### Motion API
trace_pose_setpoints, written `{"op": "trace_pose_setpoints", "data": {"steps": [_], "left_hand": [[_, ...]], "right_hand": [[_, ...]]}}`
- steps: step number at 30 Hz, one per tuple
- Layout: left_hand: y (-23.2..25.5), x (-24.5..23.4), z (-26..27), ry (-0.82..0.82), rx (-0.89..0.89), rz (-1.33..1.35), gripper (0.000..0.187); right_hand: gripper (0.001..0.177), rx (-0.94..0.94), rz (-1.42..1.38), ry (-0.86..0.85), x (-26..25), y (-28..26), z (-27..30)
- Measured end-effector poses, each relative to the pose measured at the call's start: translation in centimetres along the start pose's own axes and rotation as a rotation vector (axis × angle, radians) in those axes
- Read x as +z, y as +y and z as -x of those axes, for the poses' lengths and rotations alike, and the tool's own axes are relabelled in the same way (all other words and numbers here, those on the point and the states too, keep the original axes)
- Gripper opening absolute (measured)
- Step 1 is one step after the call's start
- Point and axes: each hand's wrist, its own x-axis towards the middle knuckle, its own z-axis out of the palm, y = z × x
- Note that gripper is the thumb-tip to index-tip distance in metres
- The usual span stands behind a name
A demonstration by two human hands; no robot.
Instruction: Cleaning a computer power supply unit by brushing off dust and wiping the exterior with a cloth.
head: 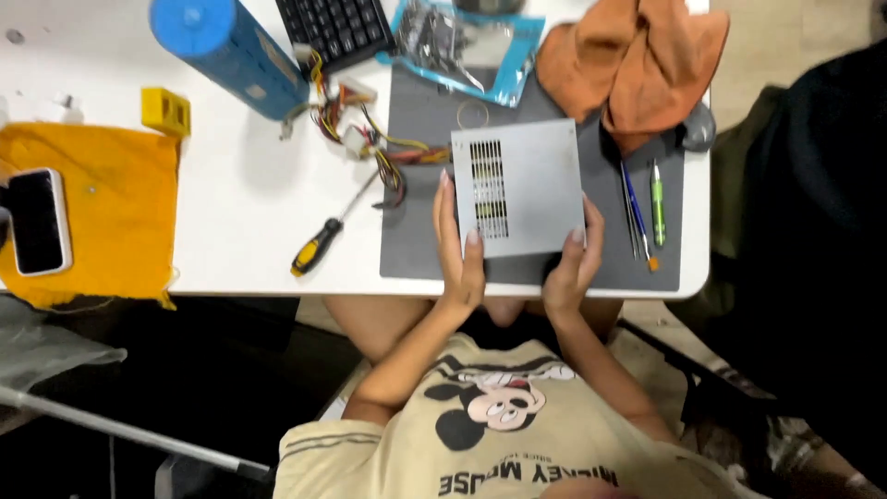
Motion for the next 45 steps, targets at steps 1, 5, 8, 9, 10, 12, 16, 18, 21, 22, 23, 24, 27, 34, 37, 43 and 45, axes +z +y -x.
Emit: {"op": "trace_pose_setpoints", "data": {"steps": [1,5,8,9,10,12,16,18,21,22,23,24,27,34,37,43,45], "left_hand": [[1.4,-0.3,1.8,-0.009,-0.04,0.001,0.071],[2.3,-0.7,1.2,-0.004,-0.019,0.026,0.071],[2.5,-0.8,1.3,-0.011,-0.044,0.034,0.07],[2.6,-1.1,1.3,-0.014,-0.06,0.028,0.071],[2.5,-1.1,1.3,-0.024,-0.063,0.025,0.071],[2.5,-1.3,1.3,-0.021,-0.068,0.014,0.069],[2.3,-1.2,1.3,-0.011,-0.069,0.0,0.069],[2.1,-0.9,1.5,0.046,-0.062,0.024,0.067],[2.4,-0.7,1.6,0.06,-0.068,0.019,0.065],[2.5,-0.7,1.5,0.064,-0.064,0.018,0.065],[2.6,-0.8,1.5,0.067,-0.056,0.017,0.064],[2.6,-0.7,1.3,0.072,-0.044,0.016,0.063],[3.1,-0.7,1.4,0.098,-0.024,0.013,0.061],[2.3,-0.2,2.0,0.158,0.005,0.037,0.054],[2.0,-0.2,2.1,0.175,0.012,0.006,0.053],[2.3,-0.5,1.9,0.141,-0.007,-0.012,0.054],[2.5,-0.5,1.7,0.135,-0.002,-0.015,0.055]], "right_hand": [[0.06,0.033,0.024,-0.003,-1.0,-1.1,1.9],[0.059,0.019,-0.012,0.014,-0.1,-1.9,1.6],[0.057,0.026,-0.006,-0.001,-0.2,-2.1,2.2],[0.056,0.036,-0.003,-0.005,-0.1,-2.3,2.6],[0.056,0.044,-0.004,0.002,-0.3,-2.1,2.6],[0.059,0.023,0.016,-0.027,-0.7,-1.9,2.6],[0.058,-0.008,0.028,-0.047,-0.8,-1.5,2.0],[0.057,-0.032,0.031,-0.032,-0.4,-1.5,2.2],[0.057,-0.011,0.033,-0.019,-0.3,-1.5,2.5],[0.057,-0.015,0.029,-0.023,-0.3,-1.6,2.6],[0.058,-0.005,0.036,-0.016,-0.3,-1.7,2.8],[0.058,0.003,0.039,-0.012,-0.2,-1.7,2.8],[0.06,-0.008,0.079,0.058,-0.2,-1.2,3.0],[0.06,0.021,0.075,0.089,-0.1,-0.2,3.6],[0.059,-0.017,0.087,0.086,-0.2,0.3,3.7],[0.066,0.044,0.059,0.085,-0.3,0.4,3.6],[0.065,0.011,0.076,0.065,-0.4,0.2,3.4]]}}
